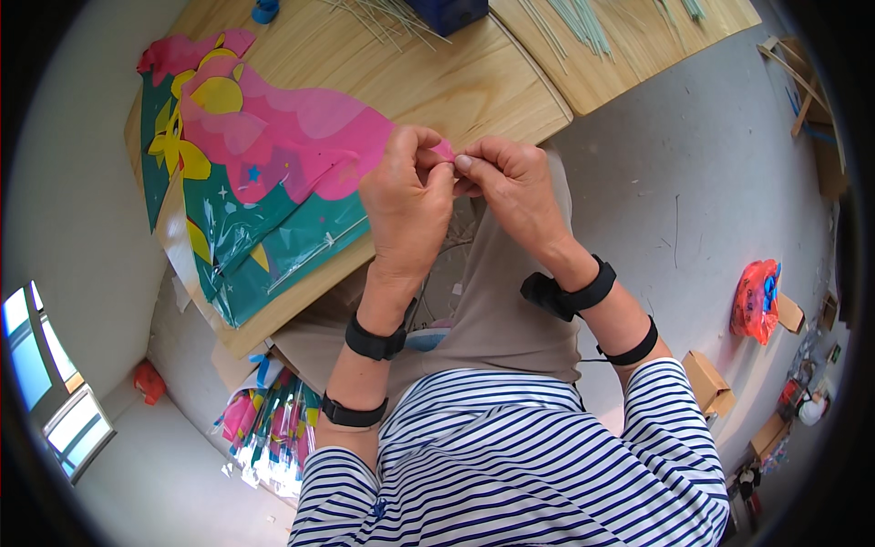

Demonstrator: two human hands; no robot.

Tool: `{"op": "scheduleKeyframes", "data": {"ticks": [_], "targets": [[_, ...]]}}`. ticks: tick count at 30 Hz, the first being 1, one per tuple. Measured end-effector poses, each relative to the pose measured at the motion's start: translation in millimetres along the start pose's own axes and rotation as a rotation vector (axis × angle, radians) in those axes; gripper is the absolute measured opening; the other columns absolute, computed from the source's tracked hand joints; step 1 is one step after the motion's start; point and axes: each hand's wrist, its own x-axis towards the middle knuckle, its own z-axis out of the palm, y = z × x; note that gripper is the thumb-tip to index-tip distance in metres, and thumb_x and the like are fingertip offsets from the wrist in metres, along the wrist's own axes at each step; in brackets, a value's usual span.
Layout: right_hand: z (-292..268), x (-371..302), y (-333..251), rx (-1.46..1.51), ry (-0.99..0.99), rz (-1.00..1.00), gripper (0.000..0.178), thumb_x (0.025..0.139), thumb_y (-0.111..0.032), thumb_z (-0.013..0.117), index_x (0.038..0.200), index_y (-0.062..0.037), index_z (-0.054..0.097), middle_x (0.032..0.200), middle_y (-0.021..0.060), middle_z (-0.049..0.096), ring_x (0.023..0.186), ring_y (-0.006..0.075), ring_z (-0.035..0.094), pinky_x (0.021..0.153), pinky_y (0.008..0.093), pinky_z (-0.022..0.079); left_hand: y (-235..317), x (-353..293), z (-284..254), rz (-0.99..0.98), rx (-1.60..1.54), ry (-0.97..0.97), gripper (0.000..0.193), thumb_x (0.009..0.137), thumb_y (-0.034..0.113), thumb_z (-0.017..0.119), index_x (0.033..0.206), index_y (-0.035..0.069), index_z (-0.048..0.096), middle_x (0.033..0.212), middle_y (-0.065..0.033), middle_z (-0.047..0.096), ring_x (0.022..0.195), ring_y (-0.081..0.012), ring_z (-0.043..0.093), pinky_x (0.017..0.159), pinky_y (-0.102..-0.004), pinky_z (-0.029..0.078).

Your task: Assembling a Pikachu-themed kite by attaching sticks and ribbons with tape.

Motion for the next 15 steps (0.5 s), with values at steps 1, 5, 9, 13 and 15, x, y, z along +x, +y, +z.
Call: {"op": "scheduleKeyframes", "data": {"ticks": [1,5,9,13,15], "targets": [[0,0,1,-0.022,0.003,-0.011,0.015,0.094,-0.004,0.063,0.091,0.0080,0.071,0.073,0.0128,0.072,0.068,0.0145,0.072,0.061,0.0275,0.058,0,0,0,0.005,0.019,0.004,0.021,0.082,-0.008,0.066,0.102,0.001,0.062,0.081,-0.0059,0.070,0.074,-0.0097,0.068,0.066,-0.0243,0.054],[1,-1,1,-0.096,0.024,-0.068,0.014,0.093,-0.004,0.064,0.089,0.0075,0.070,0.072,0.0149,0.071,0.067,0.0172,0.073,0.059,0.0294,0.057,-1,1,1,0.041,0.065,0.014,0.022,0.082,-0.008,0.065,0.101,0.001,0.063,0.080,-0.0071,0.071,0.073,-0.0108,0.069,0.066,-0.0253,0.054],[4,-1,-1,-0.201,0.044,-0.136,0.013,0.091,-0.004,0.064,0.087,0.0062,0.069,0.071,0.0197,0.067,0.063,0.0249,0.070,0.057,0.0337,0.053,-4,2,5,0.094,0.097,0.007,0.024,0.081,-0.008,0.064,0.102,0.002,0.063,0.080,-0.0079,0.071,0.071,-0.0121,0.069,0.064,-0.0266,0.054],[3,0,-2,-0.313,0.065,-0.198,0.011,0.088,-0.004,0.064,0.085,0.0056,0.068,0.072,0.0237,0.062,0.062,0.0341,0.064,0.057,0.0382,0.049,-2,2,10,0.153,0.206,0.044,0.023,0.079,-0.007,0.064,0.100,0.002,0.062,0.078,-0.0081,0.070,0.068,-0.0132,0.068,0.061,-0.0274,0.054],[4,0,-3,-0.321,0.081,-0.210,0.010,0.087,-0.004,0.065,0.085,0.0056,0.067,0.072,0.0246,0.061,0.063,0.0372,0.062,0.058,0.0396,0.047,-2,2,12,0.179,0.230,0.071,0.022,0.078,-0.006,0.064,0.098,0.003,0.061,0.077,-0.0083,0.069,0.067,-0.0136,0.068,0.060,-0.0276,0.053]]}}
